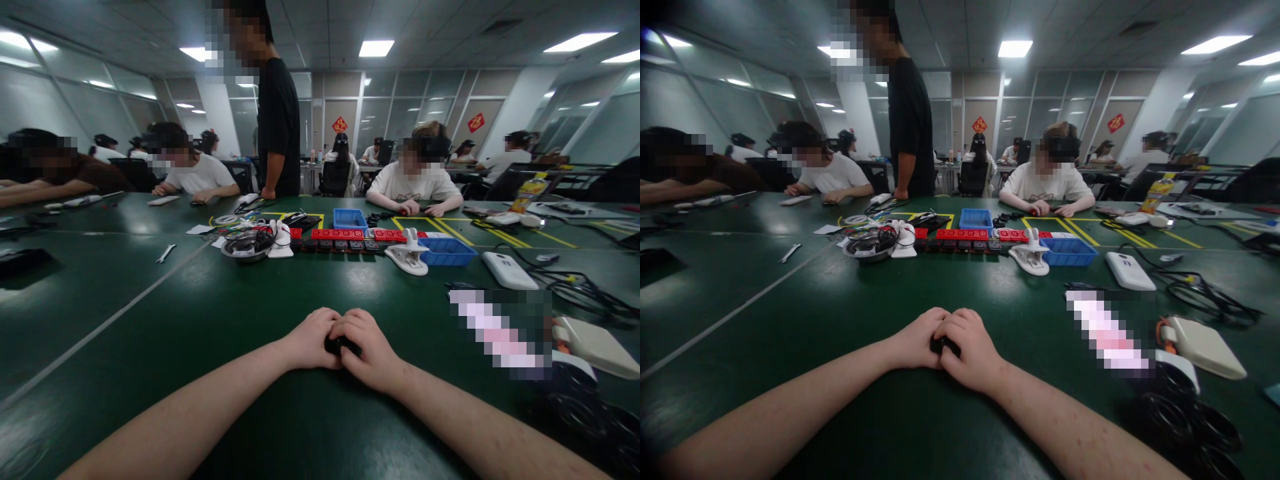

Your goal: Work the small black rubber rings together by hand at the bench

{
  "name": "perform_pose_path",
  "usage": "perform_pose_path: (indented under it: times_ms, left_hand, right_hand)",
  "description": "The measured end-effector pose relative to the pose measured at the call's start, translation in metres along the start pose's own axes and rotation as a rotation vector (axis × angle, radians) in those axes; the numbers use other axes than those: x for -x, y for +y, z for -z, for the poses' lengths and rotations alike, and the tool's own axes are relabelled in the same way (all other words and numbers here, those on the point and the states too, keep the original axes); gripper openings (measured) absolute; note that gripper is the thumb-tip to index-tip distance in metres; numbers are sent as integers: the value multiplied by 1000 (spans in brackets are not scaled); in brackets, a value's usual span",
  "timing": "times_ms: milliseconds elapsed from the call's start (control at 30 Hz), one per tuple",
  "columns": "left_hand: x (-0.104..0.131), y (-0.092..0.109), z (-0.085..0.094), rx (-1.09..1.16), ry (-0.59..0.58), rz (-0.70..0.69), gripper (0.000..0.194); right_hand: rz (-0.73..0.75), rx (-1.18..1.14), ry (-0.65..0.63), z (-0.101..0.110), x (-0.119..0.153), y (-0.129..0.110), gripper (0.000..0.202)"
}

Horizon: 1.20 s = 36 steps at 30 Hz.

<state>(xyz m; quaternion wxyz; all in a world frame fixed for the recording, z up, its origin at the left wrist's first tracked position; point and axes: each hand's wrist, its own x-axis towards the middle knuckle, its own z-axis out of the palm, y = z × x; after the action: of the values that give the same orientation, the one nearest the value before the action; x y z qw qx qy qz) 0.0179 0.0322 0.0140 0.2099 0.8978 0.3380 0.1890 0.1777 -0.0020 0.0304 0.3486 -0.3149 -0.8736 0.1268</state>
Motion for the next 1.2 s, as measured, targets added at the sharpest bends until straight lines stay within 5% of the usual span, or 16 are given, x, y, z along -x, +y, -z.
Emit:
perform_pose_path:
  times_ms: [300,667,967,1200]
  left_hand:
    - [2,-2,1,-55,-46,-80,51]
    - [2,8,3,-108,-2,17,65]
    - [2,13,-1,-182,73,38,48]
    - [1,12,-1,-156,74,29,40]
  right_hand:
    - [65,-12,-63,3,2,-6,24]
    - [-62,42,87,-2,3,3,29]
    - [-242,205,42,-5,1,0,16]
    - [-212,189,24,-7,1,4,12]
